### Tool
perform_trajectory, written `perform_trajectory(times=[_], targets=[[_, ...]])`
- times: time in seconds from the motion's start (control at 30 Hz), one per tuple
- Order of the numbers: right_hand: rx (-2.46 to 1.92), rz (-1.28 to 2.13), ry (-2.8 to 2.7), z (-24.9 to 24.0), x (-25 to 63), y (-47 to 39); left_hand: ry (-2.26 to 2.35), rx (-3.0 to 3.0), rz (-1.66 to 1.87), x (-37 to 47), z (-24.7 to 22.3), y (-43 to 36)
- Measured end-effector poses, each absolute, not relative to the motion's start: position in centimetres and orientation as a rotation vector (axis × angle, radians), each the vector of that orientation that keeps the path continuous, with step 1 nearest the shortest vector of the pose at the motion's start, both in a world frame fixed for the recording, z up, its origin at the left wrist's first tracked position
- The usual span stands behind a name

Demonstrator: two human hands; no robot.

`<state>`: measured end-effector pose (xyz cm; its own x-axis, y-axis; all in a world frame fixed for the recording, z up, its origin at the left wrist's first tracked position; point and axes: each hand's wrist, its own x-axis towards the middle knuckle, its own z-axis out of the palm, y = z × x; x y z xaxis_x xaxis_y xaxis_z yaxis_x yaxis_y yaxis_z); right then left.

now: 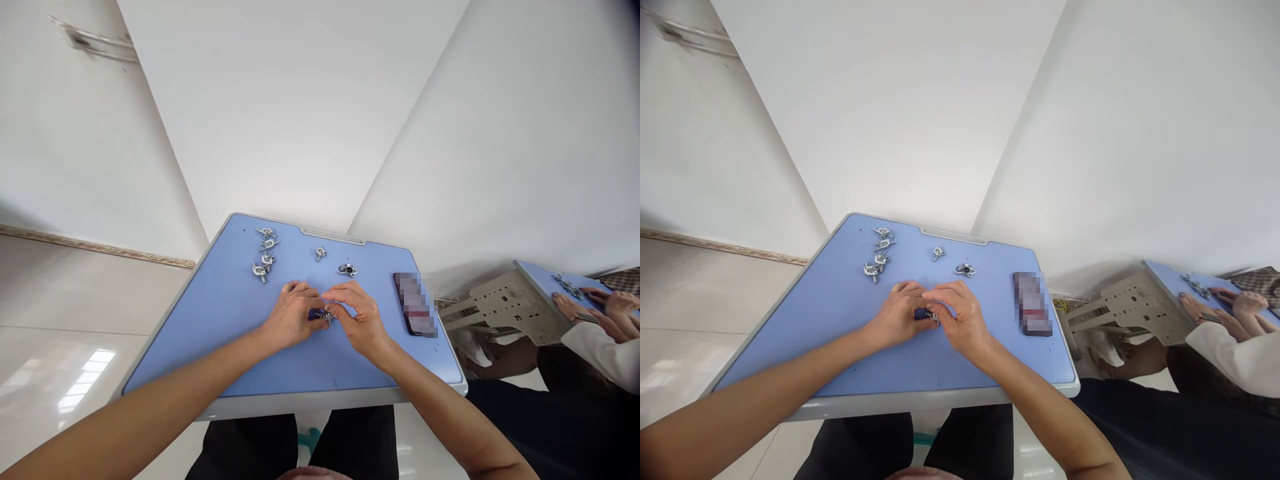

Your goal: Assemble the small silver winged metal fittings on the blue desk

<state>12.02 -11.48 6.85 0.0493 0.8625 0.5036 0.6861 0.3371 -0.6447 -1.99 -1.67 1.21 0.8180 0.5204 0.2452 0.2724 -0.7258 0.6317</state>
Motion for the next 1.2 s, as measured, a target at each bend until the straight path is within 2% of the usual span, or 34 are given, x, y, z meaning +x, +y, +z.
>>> perform_trajectory(times=[0.3, 0.6, 0.8, 0.97, 1.2], targets=[[-1.328, 0.261, -1.718, 6.8, 12.2, -12.0, 0.554, 2.481, 0.68, -2.0, 0.8, -2.0], [-1.332, 0.209, -1.69, 6.8, 11.9, -12.1, 0.556, 2.497, 0.664, -2.3, 1.5, -2.2], [-1.389, 0.322, -1.266, 7.4, 12.6, -12.6, 0.577, 2.439, 0.56, -2.5, 2.3, -2.0], [-1.376, 0.45, -0.849, 5.3, 14.9, -12.9, 0.616, 2.291, 0.522, -2.7, 2.0, -1.5], [-1.603, 0.676, -0.837, 3.6, 16.1, -13.9, 0.672, 2.192, 0.464, -3.0, 1.6, -1.1]])
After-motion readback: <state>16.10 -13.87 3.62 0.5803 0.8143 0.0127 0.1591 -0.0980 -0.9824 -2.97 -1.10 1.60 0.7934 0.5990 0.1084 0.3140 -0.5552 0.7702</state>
